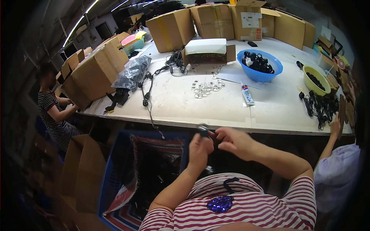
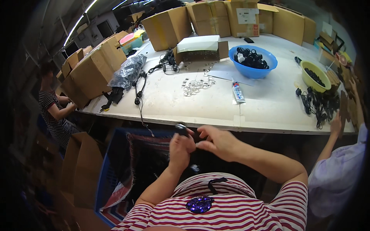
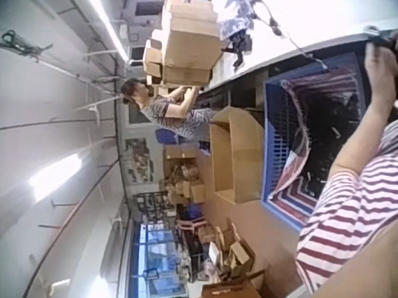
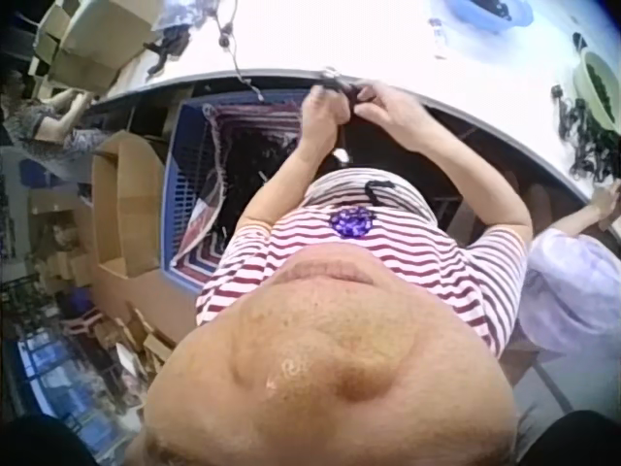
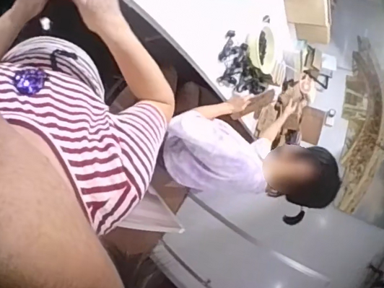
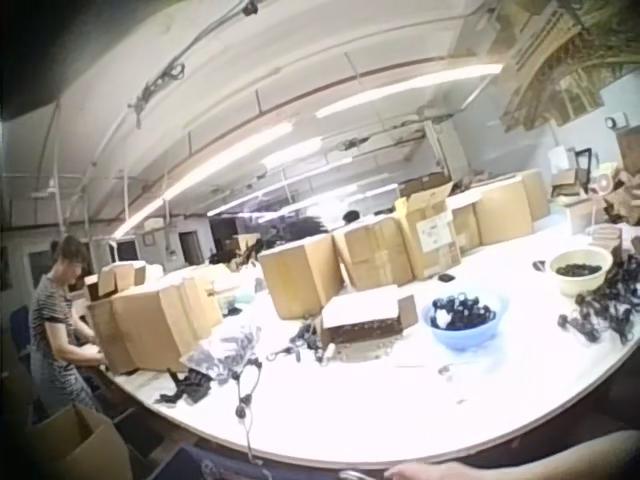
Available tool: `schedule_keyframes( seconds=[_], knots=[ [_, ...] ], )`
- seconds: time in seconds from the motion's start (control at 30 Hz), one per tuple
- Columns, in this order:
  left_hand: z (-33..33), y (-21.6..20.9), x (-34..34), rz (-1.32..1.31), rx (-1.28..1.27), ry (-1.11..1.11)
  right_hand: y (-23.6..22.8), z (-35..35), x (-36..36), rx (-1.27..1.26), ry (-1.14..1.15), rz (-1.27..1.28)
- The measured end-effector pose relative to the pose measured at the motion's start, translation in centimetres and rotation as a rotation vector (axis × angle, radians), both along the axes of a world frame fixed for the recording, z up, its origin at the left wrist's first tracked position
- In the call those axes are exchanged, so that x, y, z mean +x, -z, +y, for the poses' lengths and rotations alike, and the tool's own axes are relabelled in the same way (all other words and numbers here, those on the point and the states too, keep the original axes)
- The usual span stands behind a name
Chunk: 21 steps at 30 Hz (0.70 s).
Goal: The person assembles small electronic components at a workbench. They repeatedly pick up a black circular device, apply adhesive from a tube to its interior, insert a small white component, and secure a black cap. The person handles multiple units one by one, placing finished items into a blue bowl.
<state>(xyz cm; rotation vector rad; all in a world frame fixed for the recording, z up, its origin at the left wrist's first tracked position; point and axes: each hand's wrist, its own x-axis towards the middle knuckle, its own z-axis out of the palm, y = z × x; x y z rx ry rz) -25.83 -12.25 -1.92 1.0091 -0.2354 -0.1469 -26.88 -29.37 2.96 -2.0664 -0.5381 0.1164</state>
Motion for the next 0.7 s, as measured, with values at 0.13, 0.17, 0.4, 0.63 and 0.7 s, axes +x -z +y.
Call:
schedule_keyframes(
  seconds=[0.13, 0.17, 0.4, 0.63, 0.7],
  knots=[
    [0.0, -3.3, 1.4, -0.062, -0.512, -0.062, 2.7, 0.4, -1.9, -0.103, -0.233, 0.334],
    [0.2, -3.6, 1.6, -0.07, -0.505, -0.063, 2.7, 0.4, -2.3, 0.046, -0.15, 0.364],
    [1.5, -3.9, 1.6, -0.194, -0.049, -0.173, -6.4, -6.0, 0.7, 0.523, 0.117, 0.23],
    [1.4, -8.2, -2.7, -0.967, 0.081, -0.026, -19.1, -17.7, 7.8, 0.638, 0.353, -0.256],
    [1.8, -10.8, -3.8, -1.19, 0.102, 0.056, -21.9, -20.1, 9.5, 0.682, 0.529, -0.385]
  ],
)
